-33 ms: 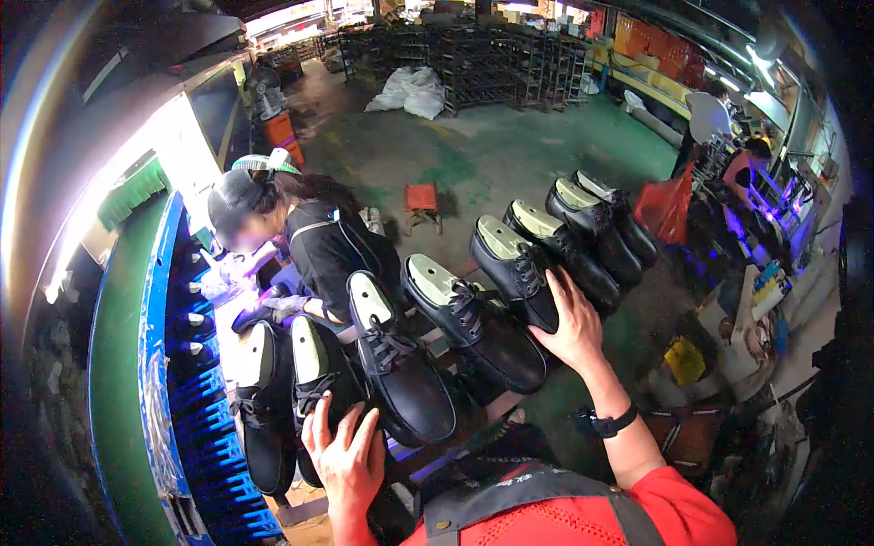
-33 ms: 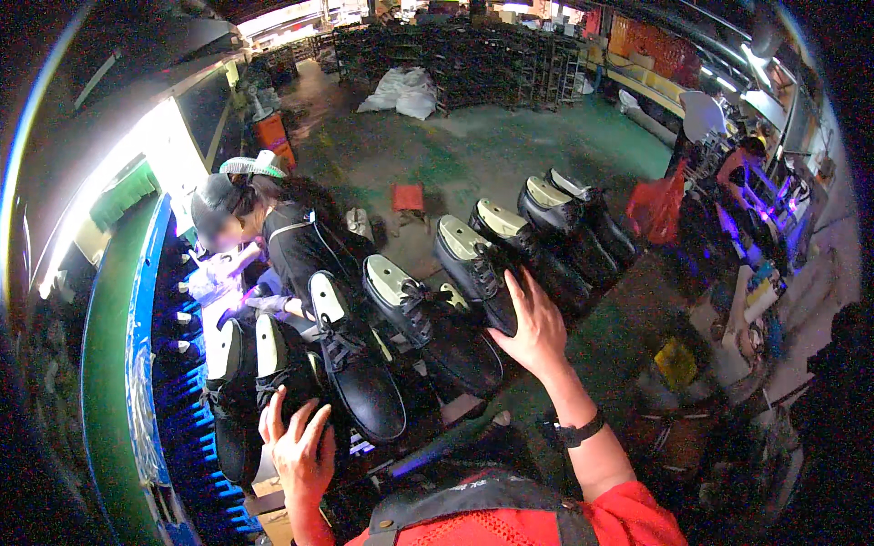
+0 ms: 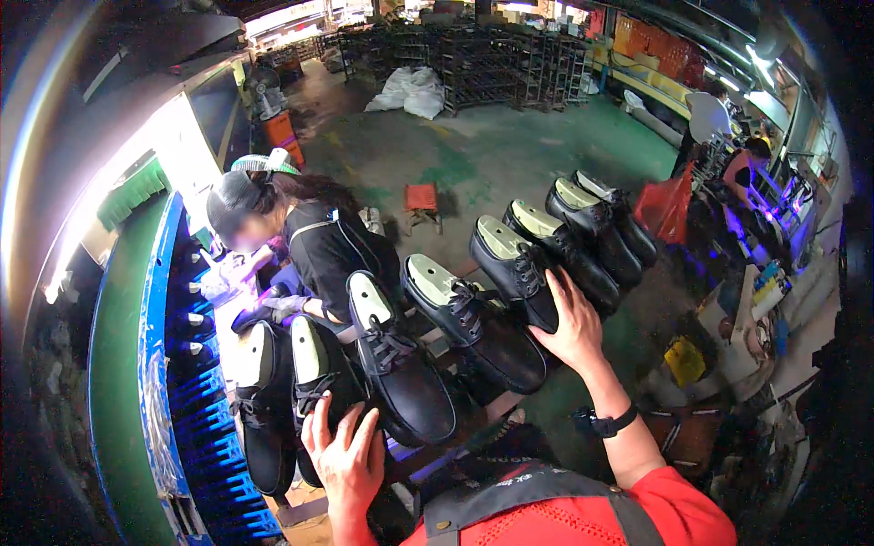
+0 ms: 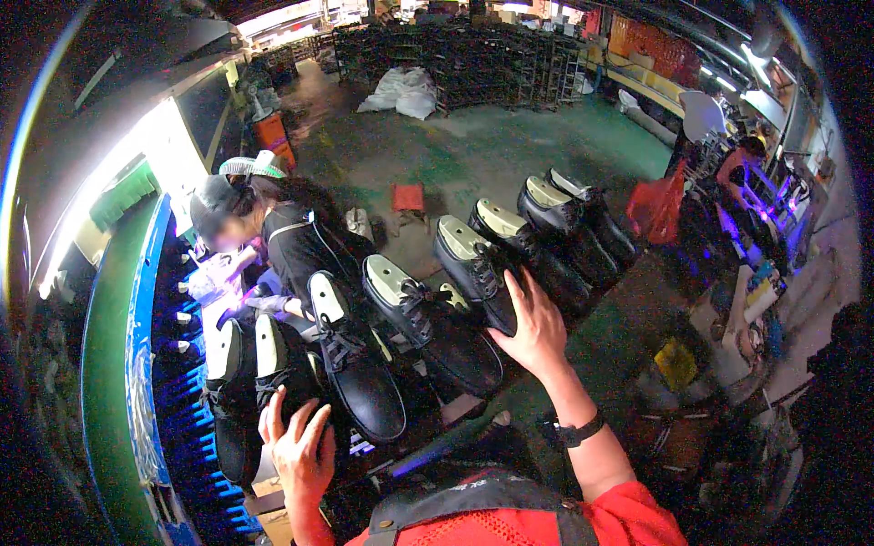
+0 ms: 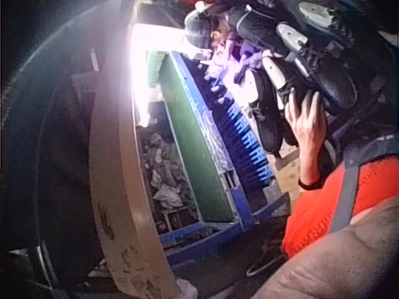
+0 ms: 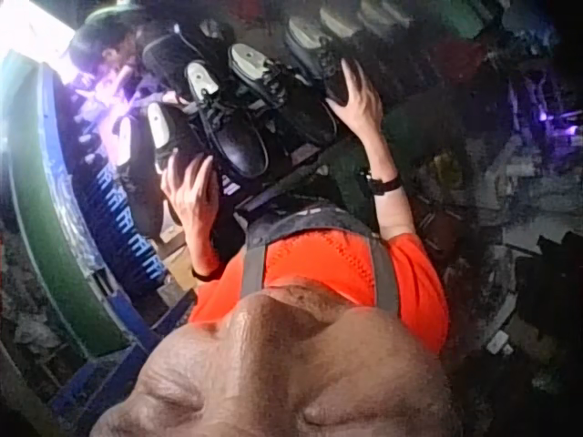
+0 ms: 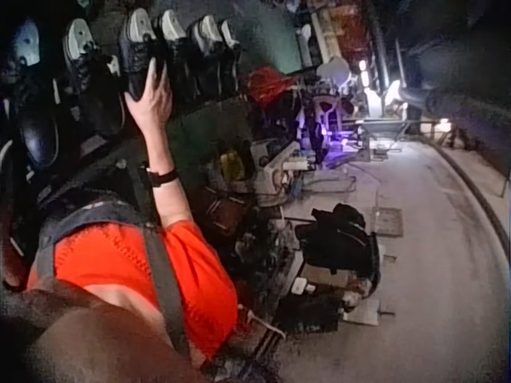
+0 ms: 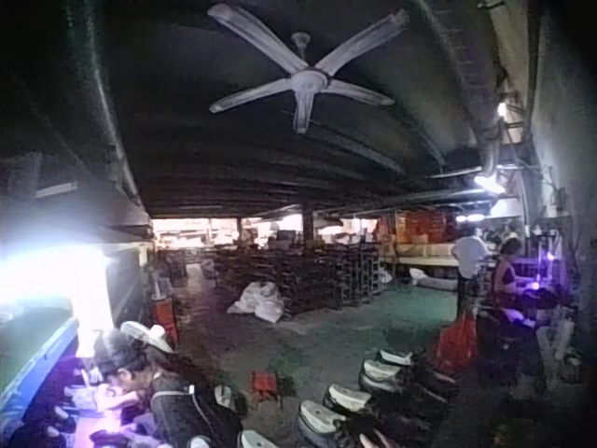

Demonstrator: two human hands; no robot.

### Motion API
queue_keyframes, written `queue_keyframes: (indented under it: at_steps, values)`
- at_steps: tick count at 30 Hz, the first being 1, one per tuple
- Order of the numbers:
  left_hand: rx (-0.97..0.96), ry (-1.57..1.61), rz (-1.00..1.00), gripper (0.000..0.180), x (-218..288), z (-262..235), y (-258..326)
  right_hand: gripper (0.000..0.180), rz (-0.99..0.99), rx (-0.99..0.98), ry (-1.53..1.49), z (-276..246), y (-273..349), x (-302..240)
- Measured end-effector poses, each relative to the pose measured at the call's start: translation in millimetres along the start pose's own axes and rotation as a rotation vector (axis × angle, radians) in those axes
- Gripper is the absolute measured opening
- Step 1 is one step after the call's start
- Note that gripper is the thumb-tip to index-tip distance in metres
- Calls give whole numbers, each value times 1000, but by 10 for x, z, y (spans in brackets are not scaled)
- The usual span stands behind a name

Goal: The recorder is inspecting and arranging a row of black leather shoes on a drying or cooling rack in a shoe manufacturing facility.

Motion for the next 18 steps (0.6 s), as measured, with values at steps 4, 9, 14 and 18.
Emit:
queue_keyframes:
  at_steps: [4, 9, 14, 18]
  values:
    - [-3, -13, -7, 30, -5, 15, 2, 112, 1, -8, -3, 0, 5, 13]
    - [3, -23, -6, 30, -10, 25, 1, 112, -2, -1, 5, -3, 2, 12]
    - [9, -19, -7, 30, 1, 22, 6, 112, 11, -9, -3, 2, 8, 16]
    - [3, -19, -9, 31, 3, 17, 2, 114, 25, -14, 20, 17, 16, 21]
Point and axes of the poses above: each hand's wrist, its own y-axis away from the middle knuckle, its own z-axis out of the palm, x = y × z, the point moved 2 cm from there along -y, towards the middle knuckle, and after that the axes turned 2 degrees about y, right-handed, at the moved point
